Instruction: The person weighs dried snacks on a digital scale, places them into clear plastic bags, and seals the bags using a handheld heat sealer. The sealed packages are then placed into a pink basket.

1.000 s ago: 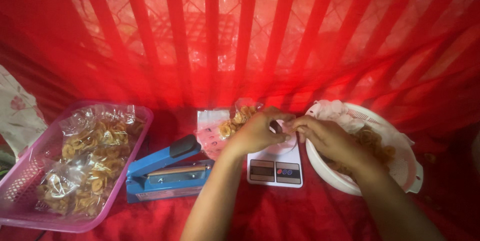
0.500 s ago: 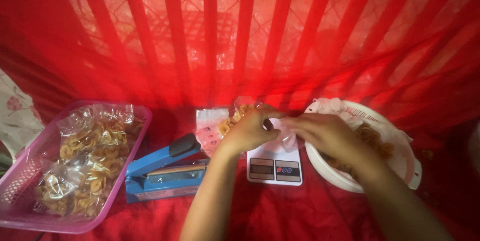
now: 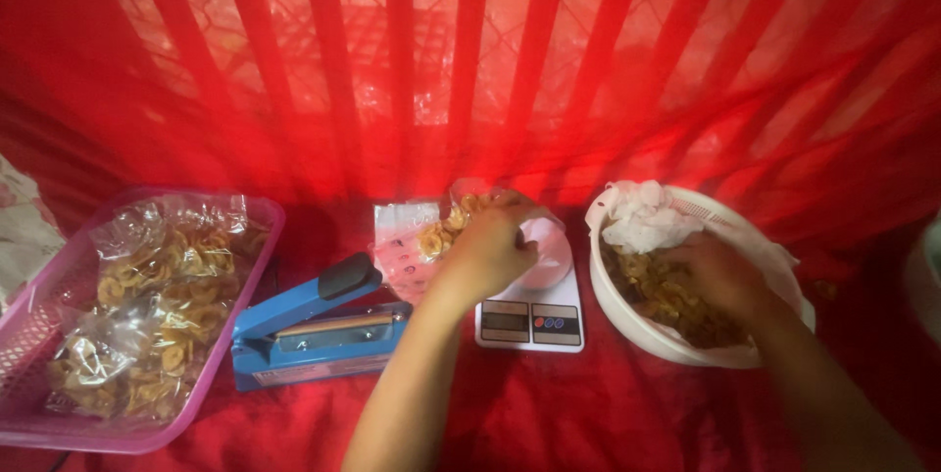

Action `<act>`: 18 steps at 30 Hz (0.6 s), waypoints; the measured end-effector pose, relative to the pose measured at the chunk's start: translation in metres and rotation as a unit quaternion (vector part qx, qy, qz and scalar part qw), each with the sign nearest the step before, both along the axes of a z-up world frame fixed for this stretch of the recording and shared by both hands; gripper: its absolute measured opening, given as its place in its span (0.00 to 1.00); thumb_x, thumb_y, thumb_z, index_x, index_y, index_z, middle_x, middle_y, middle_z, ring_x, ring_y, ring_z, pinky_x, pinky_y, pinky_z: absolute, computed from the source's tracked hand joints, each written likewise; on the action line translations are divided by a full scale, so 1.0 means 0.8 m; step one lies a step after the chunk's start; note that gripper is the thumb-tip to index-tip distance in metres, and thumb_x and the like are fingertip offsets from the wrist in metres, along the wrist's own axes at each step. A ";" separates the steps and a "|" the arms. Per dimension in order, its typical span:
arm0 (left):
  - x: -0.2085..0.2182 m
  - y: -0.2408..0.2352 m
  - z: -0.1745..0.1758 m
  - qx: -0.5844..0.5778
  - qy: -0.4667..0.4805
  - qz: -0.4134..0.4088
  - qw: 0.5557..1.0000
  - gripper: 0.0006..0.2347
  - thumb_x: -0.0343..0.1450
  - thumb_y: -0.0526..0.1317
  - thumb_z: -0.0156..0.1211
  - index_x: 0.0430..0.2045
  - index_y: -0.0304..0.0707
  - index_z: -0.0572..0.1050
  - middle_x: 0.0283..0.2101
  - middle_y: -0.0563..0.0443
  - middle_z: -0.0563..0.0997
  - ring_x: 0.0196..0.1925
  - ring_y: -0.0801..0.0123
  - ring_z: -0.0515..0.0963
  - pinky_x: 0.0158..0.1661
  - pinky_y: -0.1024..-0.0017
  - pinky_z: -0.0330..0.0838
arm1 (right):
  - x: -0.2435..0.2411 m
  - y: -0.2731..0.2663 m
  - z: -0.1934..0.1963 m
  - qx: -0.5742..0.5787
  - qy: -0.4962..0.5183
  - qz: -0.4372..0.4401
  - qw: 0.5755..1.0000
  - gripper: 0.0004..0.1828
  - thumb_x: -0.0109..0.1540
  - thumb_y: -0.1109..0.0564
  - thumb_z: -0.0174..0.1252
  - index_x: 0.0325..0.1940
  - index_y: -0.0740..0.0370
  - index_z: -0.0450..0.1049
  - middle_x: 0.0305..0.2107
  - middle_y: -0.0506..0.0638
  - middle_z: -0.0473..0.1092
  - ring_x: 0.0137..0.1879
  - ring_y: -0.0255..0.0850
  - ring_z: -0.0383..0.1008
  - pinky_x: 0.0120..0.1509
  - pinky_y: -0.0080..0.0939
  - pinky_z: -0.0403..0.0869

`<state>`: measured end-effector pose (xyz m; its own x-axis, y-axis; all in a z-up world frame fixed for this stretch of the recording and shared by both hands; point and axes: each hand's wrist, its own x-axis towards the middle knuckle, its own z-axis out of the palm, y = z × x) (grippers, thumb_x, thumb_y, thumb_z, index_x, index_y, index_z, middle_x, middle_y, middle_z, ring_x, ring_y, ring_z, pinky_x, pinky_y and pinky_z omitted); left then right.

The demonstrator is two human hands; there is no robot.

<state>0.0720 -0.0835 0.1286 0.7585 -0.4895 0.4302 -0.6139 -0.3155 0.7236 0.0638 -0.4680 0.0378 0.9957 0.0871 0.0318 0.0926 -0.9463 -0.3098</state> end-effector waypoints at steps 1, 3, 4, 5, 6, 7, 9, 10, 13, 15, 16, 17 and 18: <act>-0.001 -0.003 -0.002 0.005 0.001 -0.009 1.000 0.17 0.62 0.29 0.62 0.45 0.35 0.81 0.46 0.42 0.79 0.37 0.60 0.82 0.42 0.66 0.76 | 0.003 0.003 -0.003 -0.029 0.025 -0.015 0.999 0.14 0.60 0.55 0.61 0.49 0.49 0.84 0.43 0.48 0.80 0.47 0.41 0.81 0.58 0.42 0.75; -0.001 -0.009 -0.007 0.026 -0.036 0.005 0.999 0.19 0.60 0.29 0.63 0.47 0.34 0.80 0.45 0.41 0.79 0.39 0.56 0.82 0.45 0.63 0.74 | 0.004 0.002 0.001 -0.051 0.046 -0.040 0.997 0.12 0.64 0.51 0.59 0.49 0.48 0.84 0.42 0.47 0.82 0.47 0.40 0.83 0.59 0.41 0.75; 0.000 -0.011 -0.009 0.034 -0.055 0.012 0.998 0.20 0.60 0.29 0.64 0.48 0.33 0.79 0.45 0.40 0.80 0.40 0.54 0.82 0.47 0.61 0.73 | 0.004 0.001 0.006 -0.043 0.041 -0.051 0.997 0.13 0.65 0.50 0.59 0.49 0.50 0.85 0.42 0.49 0.83 0.47 0.40 0.83 0.59 0.41 0.76; 0.001 -0.012 -0.012 0.026 -0.029 0.006 0.999 0.20 0.60 0.29 0.62 0.48 0.33 0.78 0.47 0.41 0.79 0.41 0.54 0.82 0.46 0.62 0.74 | 0.002 0.001 0.010 -0.035 0.038 -0.061 0.997 0.13 0.66 0.49 0.58 0.48 0.51 0.86 0.42 0.50 0.83 0.48 0.41 0.83 0.59 0.41 0.76; 0.002 -0.013 -0.015 0.018 -0.002 -0.001 1.000 0.20 0.60 0.28 0.61 0.49 0.34 0.78 0.49 0.41 0.79 0.41 0.54 0.82 0.46 0.62 0.75 | 0.004 0.001 0.018 -0.006 0.033 -0.053 0.998 0.14 0.65 0.49 0.58 0.49 0.52 0.85 0.42 0.50 0.83 0.48 0.40 0.82 0.59 0.42 0.76; 0.003 -0.014 -0.019 0.009 0.025 -0.008 1.000 0.21 0.60 0.28 0.60 0.49 0.34 0.77 0.51 0.42 0.78 0.42 0.54 0.83 0.45 0.63 0.76 | 0.003 0.001 0.027 0.023 0.027 -0.045 0.998 0.15 0.65 0.49 0.57 0.50 0.53 0.84 0.43 0.49 0.82 0.49 0.40 0.82 0.58 0.43 0.76; 0.005 -0.015 -0.024 0.018 -0.011 -0.008 1.000 0.21 0.60 0.29 0.60 0.49 0.33 0.78 0.49 0.41 0.79 0.45 0.51 0.81 0.48 0.61 0.75 | 0.003 0.010 0.045 0.075 0.039 -0.057 0.995 0.16 0.64 0.48 0.58 0.51 0.53 0.83 0.45 0.48 0.81 0.51 0.39 0.80 0.59 0.43 0.75; 0.007 -0.016 -0.025 0.022 -0.030 -0.009 0.999 0.21 0.59 0.29 0.61 0.49 0.33 0.79 0.48 0.40 0.79 0.47 0.50 0.81 0.49 0.61 0.74 | 0.001 0.016 0.057 0.099 0.056 -0.077 0.991 0.16 0.64 0.47 0.58 0.51 0.52 0.83 0.46 0.48 0.81 0.52 0.38 0.79 0.59 0.42 0.74; 0.010 -0.022 -0.027 0.071 -0.031 0.005 0.997 0.22 0.59 0.32 0.62 0.50 0.36 0.79 0.49 0.41 0.79 0.48 0.49 0.80 0.49 0.59 0.73 | -0.017 0.049 0.088 0.239 0.045 -0.054 0.968 0.15 0.64 0.50 0.60 0.50 0.56 0.83 0.46 0.50 0.81 0.52 0.38 0.79 0.58 0.42 0.74; 0.010 -0.024 -0.029 0.070 -0.016 -0.006 0.997 0.22 0.59 0.34 0.62 0.50 0.37 0.79 0.49 0.41 0.79 0.47 0.50 0.80 0.48 0.59 0.73 | -0.018 0.088 0.099 0.309 0.023 0.035 0.950 0.14 0.64 0.52 0.60 0.50 0.58 0.82 0.45 0.51 0.81 0.51 0.38 0.80 0.55 0.41 0.77; 0.010 -0.024 -0.030 0.071 -0.008 -0.013 0.997 0.22 0.59 0.35 0.62 0.50 0.37 0.79 0.50 0.41 0.78 0.46 0.50 0.80 0.48 0.59 0.74 | -0.016 0.108 0.104 0.320 0.014 0.103 0.942 0.14 0.63 0.52 0.59 0.50 0.57 0.82 0.44 0.50 0.81 0.50 0.38 0.81 0.54 0.40 0.79; 0.012 -0.023 -0.030 0.069 -0.021 -0.019 0.997 0.21 0.60 0.35 0.64 0.49 0.37 0.79 0.48 0.41 0.79 0.47 0.50 0.80 0.48 0.59 0.73 | -0.015 0.126 0.108 0.330 0.003 0.169 0.929 0.14 0.63 0.53 0.59 0.50 0.56 0.81 0.44 0.50 0.81 0.48 0.37 0.83 0.52 0.39 0.81; 0.013 -0.022 -0.029 0.067 -0.034 -0.024 0.997 0.20 0.60 0.36 0.66 0.48 0.36 0.80 0.47 0.40 0.79 0.48 0.50 0.80 0.48 0.60 0.73 | -0.016 0.145 0.109 0.286 -0.013 0.178 0.941 0.13 0.64 0.53 0.58 0.50 0.56 0.81 0.43 0.49 0.82 0.48 0.36 0.83 0.52 0.38 0.80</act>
<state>0.0825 -0.1012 0.1053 0.7037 -0.5818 0.4078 -0.6772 -0.3755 0.6328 0.0506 -0.3521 0.1251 0.9049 0.3762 0.1993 0.3873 -0.5329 -0.7523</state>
